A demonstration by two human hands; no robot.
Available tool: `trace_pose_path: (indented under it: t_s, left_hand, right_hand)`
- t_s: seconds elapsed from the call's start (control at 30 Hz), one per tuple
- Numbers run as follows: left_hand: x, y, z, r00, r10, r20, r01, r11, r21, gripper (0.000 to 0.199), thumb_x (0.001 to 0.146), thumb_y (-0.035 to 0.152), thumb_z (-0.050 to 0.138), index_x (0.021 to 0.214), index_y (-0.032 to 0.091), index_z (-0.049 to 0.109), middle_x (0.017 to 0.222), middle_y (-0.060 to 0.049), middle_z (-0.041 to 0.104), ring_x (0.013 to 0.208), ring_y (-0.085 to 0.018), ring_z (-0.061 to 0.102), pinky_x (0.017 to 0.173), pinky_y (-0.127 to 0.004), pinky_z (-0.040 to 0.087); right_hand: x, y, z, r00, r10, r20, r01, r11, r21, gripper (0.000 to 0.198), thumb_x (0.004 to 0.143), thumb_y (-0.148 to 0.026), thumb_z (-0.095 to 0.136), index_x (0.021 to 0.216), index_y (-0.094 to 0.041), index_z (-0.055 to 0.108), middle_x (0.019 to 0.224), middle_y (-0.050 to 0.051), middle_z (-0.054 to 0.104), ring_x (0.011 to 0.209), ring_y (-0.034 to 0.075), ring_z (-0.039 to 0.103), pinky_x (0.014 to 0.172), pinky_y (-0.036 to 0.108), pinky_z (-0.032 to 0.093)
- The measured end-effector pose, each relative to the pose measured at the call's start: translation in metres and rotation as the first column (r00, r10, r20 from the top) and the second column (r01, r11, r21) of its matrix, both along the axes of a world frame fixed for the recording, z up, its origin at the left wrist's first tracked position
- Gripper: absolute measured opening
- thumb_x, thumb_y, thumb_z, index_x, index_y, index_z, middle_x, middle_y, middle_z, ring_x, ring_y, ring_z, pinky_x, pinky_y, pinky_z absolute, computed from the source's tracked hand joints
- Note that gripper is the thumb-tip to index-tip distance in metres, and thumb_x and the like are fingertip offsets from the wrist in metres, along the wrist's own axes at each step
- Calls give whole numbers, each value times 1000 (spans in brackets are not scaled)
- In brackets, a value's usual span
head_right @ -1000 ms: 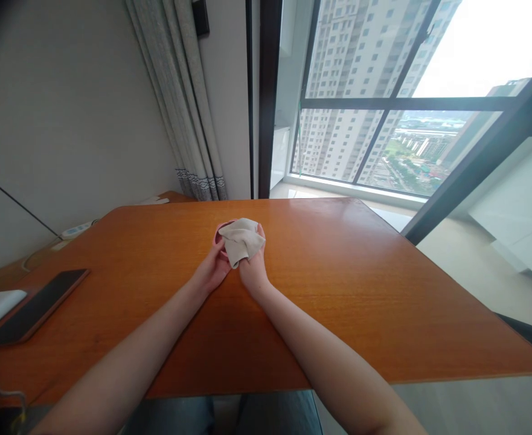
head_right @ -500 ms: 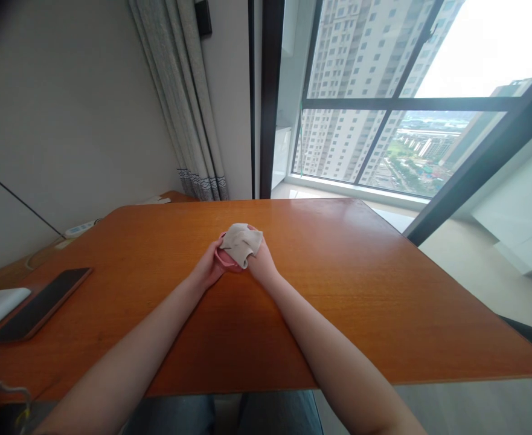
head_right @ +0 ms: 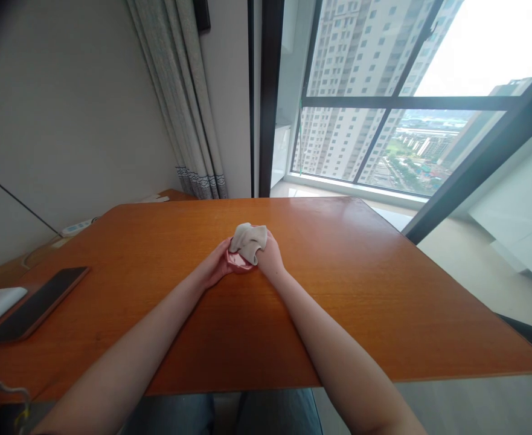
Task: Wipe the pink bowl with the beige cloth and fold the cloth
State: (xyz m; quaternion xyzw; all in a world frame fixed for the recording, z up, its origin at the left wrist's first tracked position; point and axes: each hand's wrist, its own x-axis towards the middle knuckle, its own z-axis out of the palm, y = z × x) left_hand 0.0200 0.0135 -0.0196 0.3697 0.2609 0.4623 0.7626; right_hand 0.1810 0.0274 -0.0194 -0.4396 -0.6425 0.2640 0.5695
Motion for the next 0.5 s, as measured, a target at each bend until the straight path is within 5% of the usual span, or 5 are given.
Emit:
trace_pose_path:
  t_s: [0.1,0.23,0.4,0.5]
  left_hand:
    - [0,3,-3,995,78,-69,-78,997,9,41,80,38,62,115,16,61,116,-11,64,107,-26,59,88,-35,51]
    - [1,5,-3,972,220,87,-220,976,-10,36,84,36,57,117,22,60,121,-5,62,112,-21,56,92,-31,49]
    - [0,3,4,971,221,89,-220,975,-20,40,83,35,59,121,24,55,128,-6,58,113,-21,56,83,-31,53]
    - [-3,1,9,992,120,24,-120,992,-32,44,82,39,60,122,22,54,127,-10,57,112,-24,57,84,-36,53]
  right_hand:
    - [-4,0,-2,998,62,30,-61,998,-26,37,69,-29,67,106,-22,62,116,7,62,109,26,57,98,43,43]
    - [-21,-9,-3,992,43,-119,-46,999,-25,59,73,-31,64,128,-21,45,129,10,53,116,25,53,101,42,42]
    - [-28,-13,-4,996,22,-87,-15,996,89,38,79,-27,55,116,-24,56,131,5,52,124,24,46,109,44,31]
    - [-18,-8,-1,991,25,-129,-15,996,83,26,79,-29,54,103,-23,62,116,5,62,112,23,54,104,43,38]
